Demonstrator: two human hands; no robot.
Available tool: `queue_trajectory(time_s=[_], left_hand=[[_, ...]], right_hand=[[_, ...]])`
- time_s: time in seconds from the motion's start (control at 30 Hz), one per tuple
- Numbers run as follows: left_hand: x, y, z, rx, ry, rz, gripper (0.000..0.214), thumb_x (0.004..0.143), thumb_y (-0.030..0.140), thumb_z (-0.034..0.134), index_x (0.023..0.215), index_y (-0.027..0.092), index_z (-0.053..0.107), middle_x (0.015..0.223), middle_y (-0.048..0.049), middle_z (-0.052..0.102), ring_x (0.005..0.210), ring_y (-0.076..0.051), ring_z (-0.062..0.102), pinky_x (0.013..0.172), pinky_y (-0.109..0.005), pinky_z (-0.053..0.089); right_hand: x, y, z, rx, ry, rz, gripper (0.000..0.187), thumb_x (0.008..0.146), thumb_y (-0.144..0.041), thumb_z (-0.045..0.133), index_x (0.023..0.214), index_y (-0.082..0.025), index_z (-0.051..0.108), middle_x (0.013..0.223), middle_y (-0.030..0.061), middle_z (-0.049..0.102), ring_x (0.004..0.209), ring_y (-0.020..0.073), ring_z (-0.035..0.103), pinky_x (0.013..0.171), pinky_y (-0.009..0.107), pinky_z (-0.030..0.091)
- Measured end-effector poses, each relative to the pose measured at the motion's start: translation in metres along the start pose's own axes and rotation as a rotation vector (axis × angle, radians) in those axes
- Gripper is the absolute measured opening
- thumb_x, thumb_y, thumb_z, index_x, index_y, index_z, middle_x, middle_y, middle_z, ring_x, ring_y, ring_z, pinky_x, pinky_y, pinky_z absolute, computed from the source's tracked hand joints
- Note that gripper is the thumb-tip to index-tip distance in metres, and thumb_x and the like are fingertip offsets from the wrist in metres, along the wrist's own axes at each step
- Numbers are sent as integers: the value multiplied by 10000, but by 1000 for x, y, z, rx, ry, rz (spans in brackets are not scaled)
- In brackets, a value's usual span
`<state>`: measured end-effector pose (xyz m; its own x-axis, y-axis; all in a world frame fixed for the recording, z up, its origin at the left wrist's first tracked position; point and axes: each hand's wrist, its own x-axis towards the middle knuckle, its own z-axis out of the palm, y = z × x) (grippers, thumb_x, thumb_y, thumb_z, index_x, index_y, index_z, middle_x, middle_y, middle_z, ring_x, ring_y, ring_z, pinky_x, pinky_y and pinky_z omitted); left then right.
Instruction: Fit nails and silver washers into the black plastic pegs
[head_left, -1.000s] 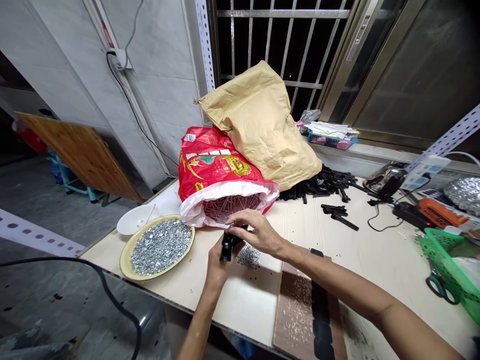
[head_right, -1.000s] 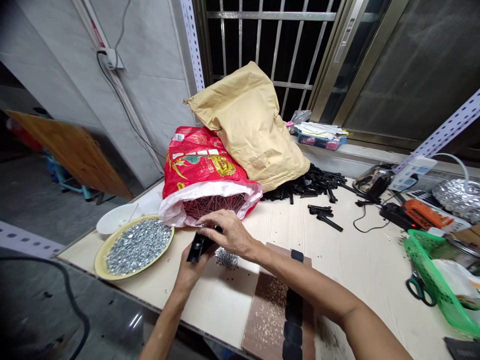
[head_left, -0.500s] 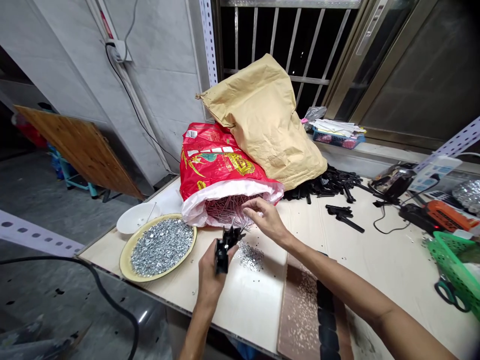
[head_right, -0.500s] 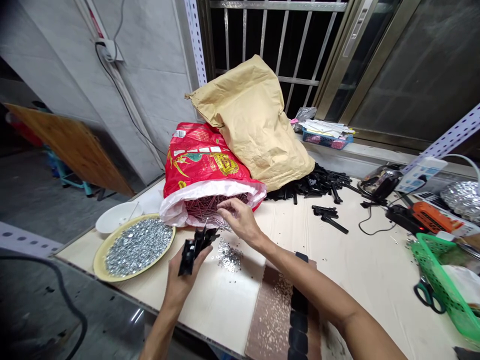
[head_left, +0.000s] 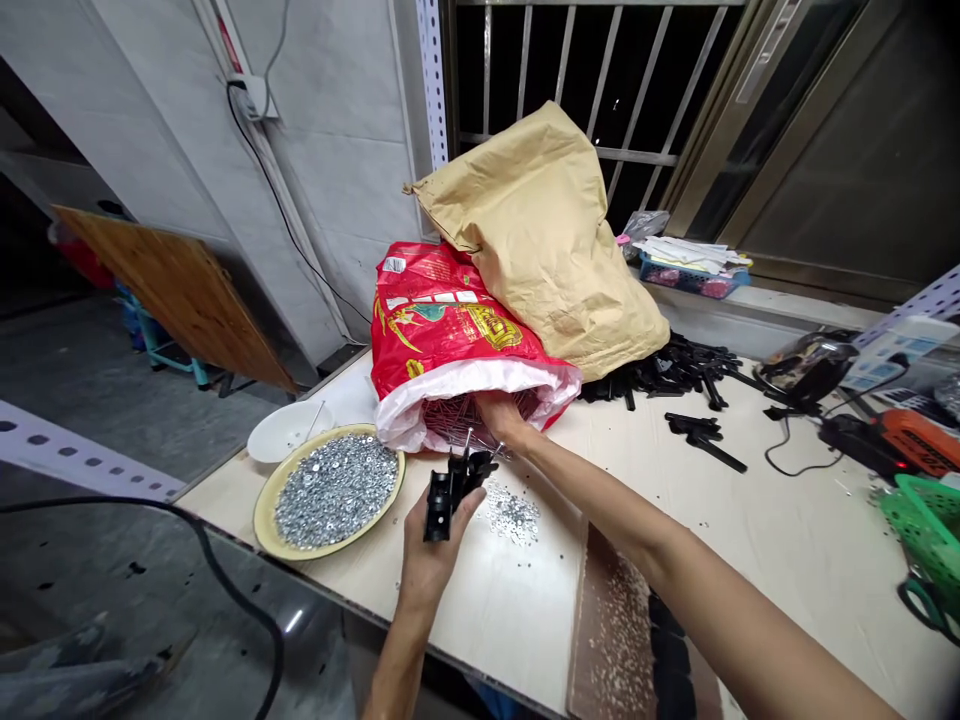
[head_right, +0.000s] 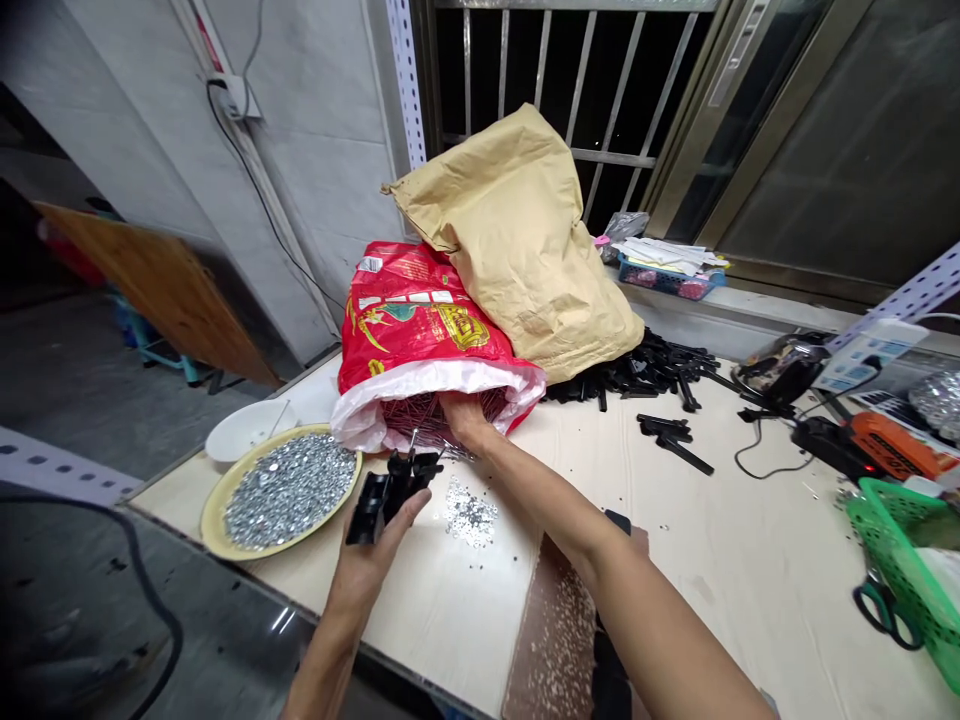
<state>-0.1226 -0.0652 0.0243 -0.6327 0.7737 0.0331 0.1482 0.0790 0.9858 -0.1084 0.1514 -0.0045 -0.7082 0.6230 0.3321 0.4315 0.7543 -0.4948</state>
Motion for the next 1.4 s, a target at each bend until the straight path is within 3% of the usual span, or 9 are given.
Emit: queue_trajectory(time_s=[0.1, 0.27, 0.4, 0.57, 0.77, 1.0, 1.1, 1.27, 1.4], left_hand=[[1, -7, -4, -61, 42, -39, 404, 712, 398, 701, 1051, 180, 676, 1059, -76, 700, 1015, -265, 631, 868, -342, 486], [2, -17, -9, -149, 106, -87, 513, 678, 388, 737, 1145, 210, 620, 1115, -67, 674, 984, -243, 637, 792, -313, 515], [-1, -7, 5, -151, 86, -109, 496, 653, 374, 762, 1106, 212, 639, 1077, -56, 687, 960, -228, 642, 807, -309, 508], [-7, 8, 27, -190, 21, -103, 449, 659, 353, 766, 1072, 219, 652, 1047, -43, 692, 947, -214, 645, 845, -321, 502], [-3, 6, 34, -284, -17, -107, 394, 639, 322, 786, 984, 193, 646, 909, -20, 691, 814, -165, 650, 795, -292, 509], [5, 9, 30, -578, -161, -376, 443, 545, 263, 850, 900, 139, 617, 733, -33, 683, 637, -156, 653, 650, -286, 544], [7, 6, 29, -639, -231, -533, 440, 497, 279, 873, 830, 125, 630, 705, -44, 685, 591, -163, 649, 653, -317, 558], [9, 5, 38, -485, -288, -491, 417, 496, 308, 867, 786, 105, 646, 690, -62, 688, 609, -172, 658, 641, -287, 546], [11, 6, 52, -228, -218, -295, 381, 532, 346, 835, 762, 104, 651, 623, -34, 662, 544, -155, 618, 552, -259, 497]], right_hand=[[-28, 0, -16, -25, 47, 29, 168, 847, -96, 431, 861, -135, 594, 808, 80, 623, 780, 185, 567, 730, 282, 424], [-126, 27, -67, -67, 158, 30, 148, 898, -175, 425, 824, -164, 553, 841, 52, 601, 754, 141, 557, 687, 234, 413], [-174, 55, -90, -311, -70, 183, 154, 889, -147, 445, 835, -162, 588, 855, 44, 619, 781, 141, 559, 699, 234, 394], [-164, 70, -81, -393, -197, 227, 169, 907, -257, 494, 861, -175, 634, 974, 75, 616, 948, 203, 520, 805, 300, 367], [-144, 62, -67, -420, -303, 217, 237, 905, -97, 376, 976, -144, 597, 1019, 115, 600, 972, 222, 521, 787, 310, 378], [-145, 64, -79, -422, -301, 308, 225, 810, -30, 420, 935, -97, 595, 998, 169, 603, 909, 246, 593, 733, 304, 412], [-145, 62, -94, -383, -225, 335, 257, 846, -78, 410, 1063, -108, 544, 980, 128, 615, 884, 214, 604, 730, 288, 421], [-132, 18, -133, 232, 169, 114, 525, 875, -182, 468, 1369, -192, 291, 787, -22, 601, 657, 123, 570, 673, 258, 453], [-121, -37, -152, 730, 218, -88, 582, 880, -255, 526, 1393, -236, 251, 814, -12, 629, 709, 122, 602, 701, 271, 495]])
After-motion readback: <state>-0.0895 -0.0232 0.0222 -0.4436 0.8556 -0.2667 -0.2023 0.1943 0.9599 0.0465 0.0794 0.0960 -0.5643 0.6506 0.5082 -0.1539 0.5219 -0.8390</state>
